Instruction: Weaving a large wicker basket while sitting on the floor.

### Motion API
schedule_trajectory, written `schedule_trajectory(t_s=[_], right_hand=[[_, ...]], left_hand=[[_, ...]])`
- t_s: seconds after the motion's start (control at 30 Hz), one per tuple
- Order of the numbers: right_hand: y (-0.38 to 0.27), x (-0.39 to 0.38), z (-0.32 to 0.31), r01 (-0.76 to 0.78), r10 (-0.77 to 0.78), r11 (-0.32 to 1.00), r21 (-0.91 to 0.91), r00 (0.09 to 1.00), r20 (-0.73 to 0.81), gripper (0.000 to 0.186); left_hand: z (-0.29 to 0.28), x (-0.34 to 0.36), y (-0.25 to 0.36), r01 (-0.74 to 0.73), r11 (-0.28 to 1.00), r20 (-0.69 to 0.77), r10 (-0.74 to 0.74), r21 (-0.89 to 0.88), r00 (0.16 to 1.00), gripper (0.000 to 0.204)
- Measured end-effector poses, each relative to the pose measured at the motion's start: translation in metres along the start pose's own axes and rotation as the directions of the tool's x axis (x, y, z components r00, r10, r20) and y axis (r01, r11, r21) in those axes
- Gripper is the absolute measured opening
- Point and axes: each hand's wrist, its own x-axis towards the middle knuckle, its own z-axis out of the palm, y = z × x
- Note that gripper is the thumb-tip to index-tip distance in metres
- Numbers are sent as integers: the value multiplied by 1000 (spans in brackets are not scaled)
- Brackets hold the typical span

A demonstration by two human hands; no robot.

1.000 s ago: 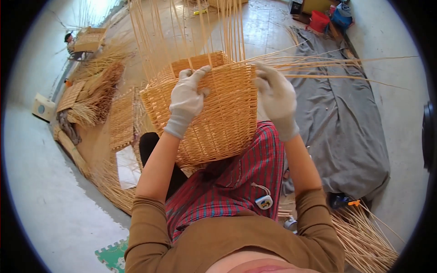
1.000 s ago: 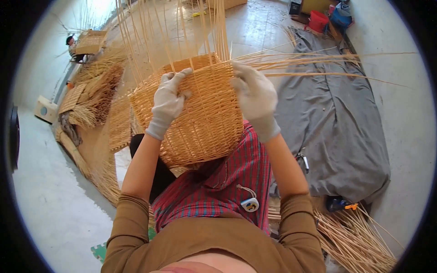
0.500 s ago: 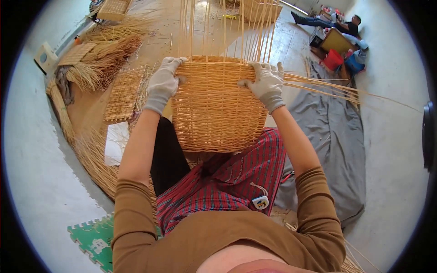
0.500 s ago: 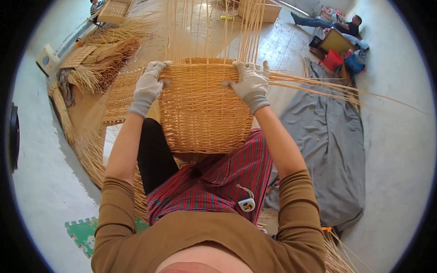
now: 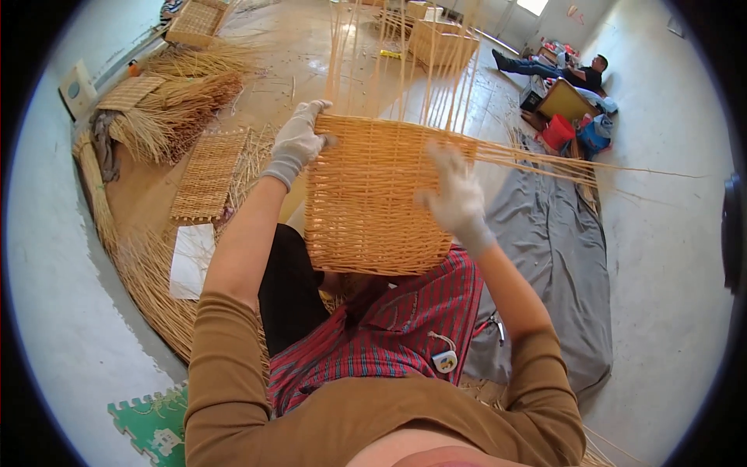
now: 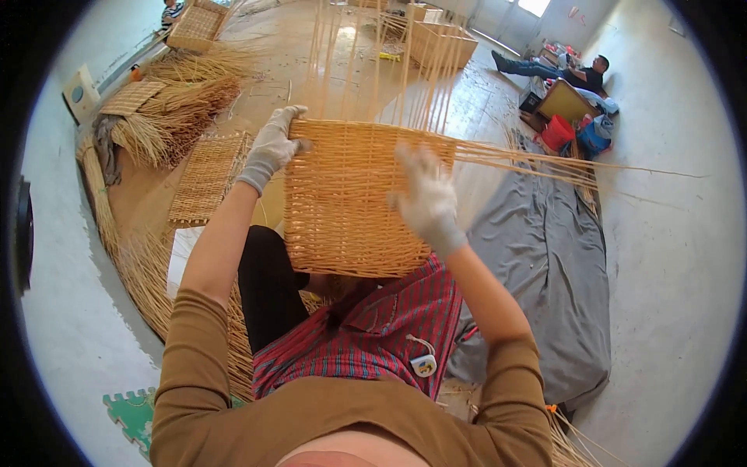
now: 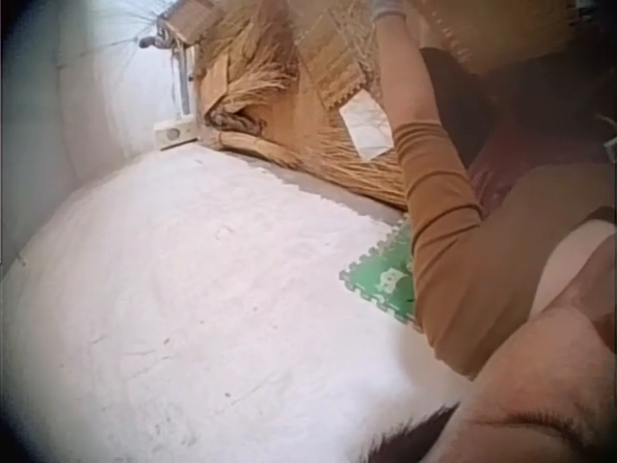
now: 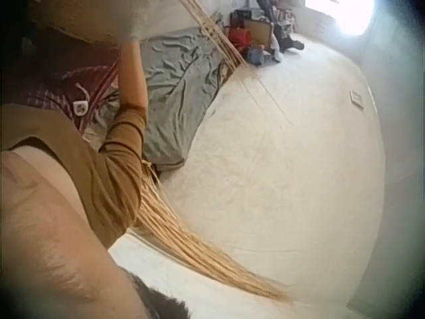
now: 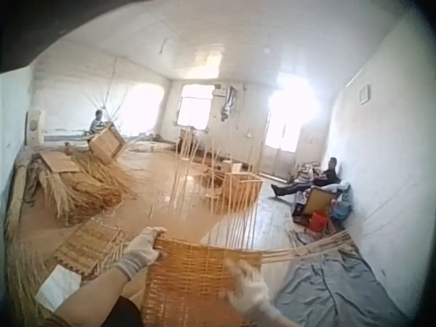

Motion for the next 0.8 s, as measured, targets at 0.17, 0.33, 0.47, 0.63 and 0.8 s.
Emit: schedule_trajectory(t_s=[0.17,0.33,0.47,0.63,0.8], right_hand=[[-34,-184,-68,51,-227,974,222,308,924,48],[-61,-273,-71,-48,30,999,-15,339,940,54],[-44,-314,-70,-28,-89,990,137,630,771,54],[-34,-353,-69,-284,124,941,186,798,590,57],[-20,-283,-63,-606,356,558,566,791,497,41]], left_hand=[[29,5,-42,6,795,-74,-64,-606,995,60],[10,4,-33,37,893,-21,-52,-448,998,54],[0,6,-39,82,983,-22,-87,-166,996,54],[-5,13,-43,-79,996,-104,83,42,991,51],[-16,8,-19,-10,983,-20,13,184,1000,51]])
